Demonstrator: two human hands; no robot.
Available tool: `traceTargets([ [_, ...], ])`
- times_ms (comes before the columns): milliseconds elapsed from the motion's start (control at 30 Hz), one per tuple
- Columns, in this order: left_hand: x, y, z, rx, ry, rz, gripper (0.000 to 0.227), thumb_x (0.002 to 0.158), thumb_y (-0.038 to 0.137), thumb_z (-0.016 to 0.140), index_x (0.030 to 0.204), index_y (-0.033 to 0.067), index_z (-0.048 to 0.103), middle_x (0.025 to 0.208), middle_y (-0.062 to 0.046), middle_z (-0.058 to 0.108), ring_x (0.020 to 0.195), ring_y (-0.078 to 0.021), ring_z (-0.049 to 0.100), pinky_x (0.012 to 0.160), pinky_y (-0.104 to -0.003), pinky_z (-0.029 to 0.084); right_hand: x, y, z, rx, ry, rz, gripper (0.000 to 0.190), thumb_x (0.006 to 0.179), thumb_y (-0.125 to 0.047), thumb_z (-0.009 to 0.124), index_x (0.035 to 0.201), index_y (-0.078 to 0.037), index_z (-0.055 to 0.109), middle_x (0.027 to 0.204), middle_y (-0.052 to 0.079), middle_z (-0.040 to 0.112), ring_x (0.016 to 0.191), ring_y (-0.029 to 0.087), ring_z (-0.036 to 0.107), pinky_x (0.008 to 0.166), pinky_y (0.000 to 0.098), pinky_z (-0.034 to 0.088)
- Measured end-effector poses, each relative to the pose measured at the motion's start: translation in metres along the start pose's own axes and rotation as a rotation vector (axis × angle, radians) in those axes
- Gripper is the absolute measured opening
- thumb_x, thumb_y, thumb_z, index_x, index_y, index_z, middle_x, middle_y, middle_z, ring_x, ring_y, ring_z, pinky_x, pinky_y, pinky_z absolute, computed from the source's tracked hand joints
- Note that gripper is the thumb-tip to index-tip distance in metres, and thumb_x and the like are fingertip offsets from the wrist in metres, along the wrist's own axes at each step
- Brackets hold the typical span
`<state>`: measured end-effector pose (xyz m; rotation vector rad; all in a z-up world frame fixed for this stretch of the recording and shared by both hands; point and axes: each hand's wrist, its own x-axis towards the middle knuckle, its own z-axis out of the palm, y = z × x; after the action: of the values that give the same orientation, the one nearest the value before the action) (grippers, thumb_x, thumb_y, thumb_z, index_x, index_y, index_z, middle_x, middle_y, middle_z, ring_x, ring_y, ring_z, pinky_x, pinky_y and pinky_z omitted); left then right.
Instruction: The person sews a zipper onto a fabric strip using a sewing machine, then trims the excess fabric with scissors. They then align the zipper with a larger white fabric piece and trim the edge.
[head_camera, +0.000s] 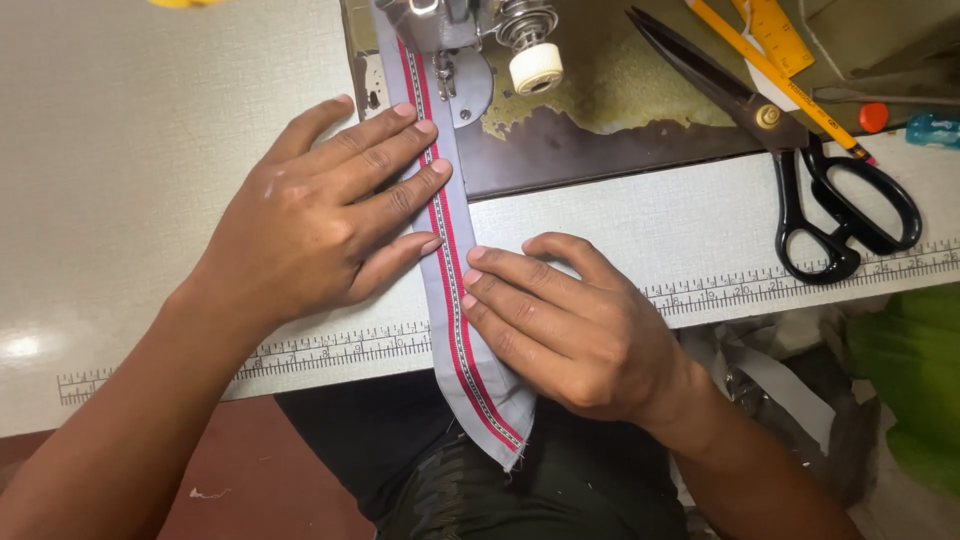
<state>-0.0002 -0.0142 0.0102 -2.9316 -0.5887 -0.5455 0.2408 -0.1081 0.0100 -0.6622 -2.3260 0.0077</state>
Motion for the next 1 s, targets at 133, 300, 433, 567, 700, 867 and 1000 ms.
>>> traceTargets([
  [133,0.0,0.0,0.001,0.013,0.001,0.006,0.039,0.103,0.034,0.069,0.13,0.0056,0.073,0.134,-0.021,0.071,0.127,-0.0367,0.068,0.109,-0.054,0.047,0.0,0.002,0.0,0.051,-0.027,0.037,0.023,0.105,0.0,0.051,0.094,0.005,0.071,0.105,0.019,0.076,0.108,0.034,0.074,0.085,0.0433,0.052],
  [300,0.002,-0.002,-0.001,0.023,-0.042,-0.009,0.036,0.099,0.035,0.069,0.127,0.013,0.076,0.133,-0.017,0.068,0.124,-0.0337,0.067,0.105,-0.057,0.045,0.006,0.003,-0.002,0.079,-0.055,0.069,0.019,0.104,0.001,0.055,0.092,0.004,0.071,0.101,0.016,0.078,0.107,0.033,0.075,0.084,0.0431,0.051],
  [433,0.001,-0.009,0.005,-0.008,-0.005,-0.026,0.035,0.099,0.034,0.072,0.128,0.0131,0.075,0.134,-0.018,0.068,0.124,-0.0345,0.067,0.104,-0.059,0.045,0.009,0.008,0.0,0.054,-0.067,0.058,0.018,0.104,0.0,0.056,0.092,0.001,0.07,0.102,0.013,0.077,0.109,0.03,0.074,0.084,0.0424,0.049],
  [567,0.001,-0.016,0.009,-0.01,0.012,-0.02,0.037,0.098,0.033,0.074,0.13,0.0137,0.075,0.134,-0.017,0.069,0.126,-0.0334,0.066,0.103,-0.059,0.045,0.009,0.013,0.004,0.054,-0.045,0.058,0.014,0.102,0.002,0.061,0.096,0.002,0.074,0.106,0.014,0.078,0.109,0.03,0.075,0.085,0.0432,0.05],
  [700,0.005,-0.025,0.011,0.023,0.028,-0.022,0.036,0.095,0.033,0.074,0.127,0.0155,0.076,0.134,-0.014,0.068,0.124,-0.029,0.065,0.102,-0.056,0.045,0.008,0.02,0.009,0.032,-0.03,0.064,0.013,0.101,0.002,0.061,0.099,0.0,0.074,0.108,0.012,0.078,0.109,0.03,0.075,0.084,0.0436,0.049],
  [867,0.009,-0.023,0.007,0.099,0.027,-0.001,0.035,0.098,0.037,0.069,0.123,0.0143,0.078,0.13,-0.013,0.071,0.123,-0.0277,0.066,0.105,-0.053,0.044,0.008,0.025,0.013,-0.012,-0.048,0.065,0.014,0.1,0.003,0.061,0.102,0.0,0.075,0.11,0.012,0.079,0.111,0.029,0.075,0.086,0.0446,0.047],
  [1000,0.007,-0.009,0.01,0.016,0.091,0.01,0.036,0.098,0.039,0.071,0.113,0.0067,0.077,0.118,-0.013,0.075,0.115,-0.0301,0.07,0.104,-0.05,0.047,0.005,0.026,0.013,0.009,-0.05,0.067,0.014,0.101,0.0,0.061,0.104,-0.001,0.075,0.111,0.013,0.079,0.11,0.03,0.074,0.087,0.0454,0.047],
])
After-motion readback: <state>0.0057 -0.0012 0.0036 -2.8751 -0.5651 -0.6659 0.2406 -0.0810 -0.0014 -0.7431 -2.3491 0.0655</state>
